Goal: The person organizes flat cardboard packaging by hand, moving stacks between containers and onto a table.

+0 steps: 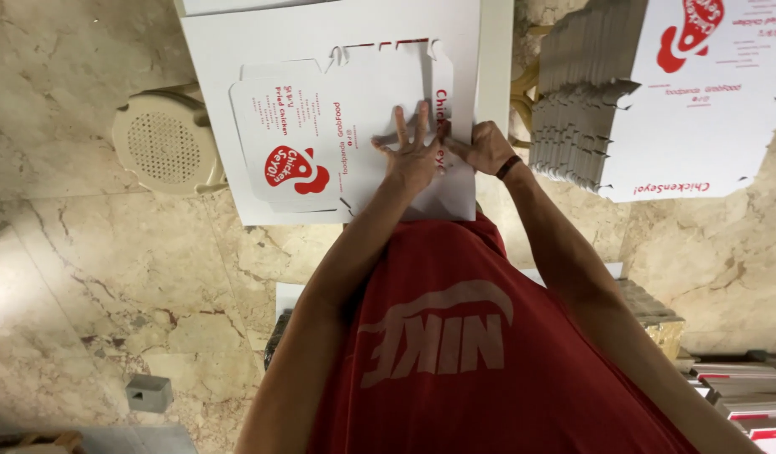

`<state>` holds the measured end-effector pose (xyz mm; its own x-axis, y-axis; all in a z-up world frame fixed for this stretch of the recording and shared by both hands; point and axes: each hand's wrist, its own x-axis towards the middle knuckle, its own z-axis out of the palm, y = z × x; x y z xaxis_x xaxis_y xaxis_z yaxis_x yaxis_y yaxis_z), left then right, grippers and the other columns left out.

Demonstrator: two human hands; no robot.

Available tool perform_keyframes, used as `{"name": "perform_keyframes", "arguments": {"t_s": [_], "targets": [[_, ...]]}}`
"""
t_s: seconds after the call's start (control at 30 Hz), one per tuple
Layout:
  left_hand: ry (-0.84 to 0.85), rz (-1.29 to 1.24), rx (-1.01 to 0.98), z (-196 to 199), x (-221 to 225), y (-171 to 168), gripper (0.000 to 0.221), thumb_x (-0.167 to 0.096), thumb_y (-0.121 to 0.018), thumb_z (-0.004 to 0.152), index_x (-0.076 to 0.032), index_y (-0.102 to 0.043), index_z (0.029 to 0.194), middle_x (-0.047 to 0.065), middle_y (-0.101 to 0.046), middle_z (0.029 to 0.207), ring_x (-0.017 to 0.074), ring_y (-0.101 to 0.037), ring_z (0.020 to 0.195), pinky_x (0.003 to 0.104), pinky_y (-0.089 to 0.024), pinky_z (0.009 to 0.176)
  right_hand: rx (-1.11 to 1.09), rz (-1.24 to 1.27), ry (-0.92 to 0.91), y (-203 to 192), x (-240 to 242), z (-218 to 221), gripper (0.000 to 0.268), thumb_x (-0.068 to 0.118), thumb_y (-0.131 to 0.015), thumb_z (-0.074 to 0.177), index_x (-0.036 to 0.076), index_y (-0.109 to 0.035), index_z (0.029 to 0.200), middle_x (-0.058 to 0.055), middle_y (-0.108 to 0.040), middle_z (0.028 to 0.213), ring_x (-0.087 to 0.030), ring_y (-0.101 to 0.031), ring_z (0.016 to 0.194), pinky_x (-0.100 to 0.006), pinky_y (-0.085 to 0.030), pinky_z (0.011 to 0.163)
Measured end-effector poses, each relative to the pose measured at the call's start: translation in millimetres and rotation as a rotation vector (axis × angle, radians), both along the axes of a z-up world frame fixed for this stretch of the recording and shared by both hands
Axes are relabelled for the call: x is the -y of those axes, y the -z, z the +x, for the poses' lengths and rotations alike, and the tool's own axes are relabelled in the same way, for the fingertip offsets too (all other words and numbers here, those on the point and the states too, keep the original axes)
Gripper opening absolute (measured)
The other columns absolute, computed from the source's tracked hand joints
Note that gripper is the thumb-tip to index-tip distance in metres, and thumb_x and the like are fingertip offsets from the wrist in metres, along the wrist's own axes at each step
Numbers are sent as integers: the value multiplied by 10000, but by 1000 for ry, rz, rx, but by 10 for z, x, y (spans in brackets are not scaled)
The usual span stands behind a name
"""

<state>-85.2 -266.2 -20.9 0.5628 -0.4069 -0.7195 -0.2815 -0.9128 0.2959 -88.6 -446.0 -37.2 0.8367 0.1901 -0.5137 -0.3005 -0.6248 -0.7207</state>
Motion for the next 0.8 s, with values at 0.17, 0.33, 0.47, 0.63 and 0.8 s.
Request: {"name": "perform_keyframes", "arguments": {"t_s": [0.17, 0.33, 0.47, 0.63, 0.8], "targets": [[-1, 19, -22, 18, -12, -130, 712, -478, -634, 1013, -320, -316, 1630, 100, 326, 1648, 561, 310, 1444, 942, -220, 966, -228, 263, 42, -112, 104, 102, 489, 301, -754, 1000, -80, -706, 698, -239, -638, 547, -307, -669, 461, -385, -601, 619], [24, 60, 9, -15, 13, -145, 718, -465, -623, 1023, -357, -262, 1634, 112, 316, 1650, 558, 293, 1452, 925, -246, 977, -267, 136, 96, -47, 120, 45, 442, 324, -763, 956, -32, -719, 698, -209, -640, 547, -263, -686, 499, -335, -568, 569], [0, 66, -30, 26, 24, -242, 779, -509, -613, 1023, -395, -170, 1654, 99, 324, 1651, 549, 325, 1444, 938, -221, 975, -236, 191, 81, -40, 6, 52, 490, 275, -735, 1006, -52, -705, 643, -225, -646, 549, -307, -679, 482, -361, -568, 543], [27, 80, -19, -28, 2, -168, 820, -482, -647, 1015, -385, -147, 1658, 99, 340, 1644, 543, 315, 1453, 923, -243, 995, -462, 89, 164, -411, -33, 237, 481, 255, -731, 906, -155, -672, 1152, -379, -668, 982, -436, -722, 801, -502, -624, 629], [49, 74, -20, -44, 51, -271, 848, -373, -667, 1015, -379, -121, 1664, 118, 341, 1642, 549, 330, 1436, 934, -241, 974, -495, -255, 76, -337, -283, 238, 548, 358, -685, 805, -122, -692, 1071, -310, -706, 815, -382, -737, 628, -525, -653, 635]]}}
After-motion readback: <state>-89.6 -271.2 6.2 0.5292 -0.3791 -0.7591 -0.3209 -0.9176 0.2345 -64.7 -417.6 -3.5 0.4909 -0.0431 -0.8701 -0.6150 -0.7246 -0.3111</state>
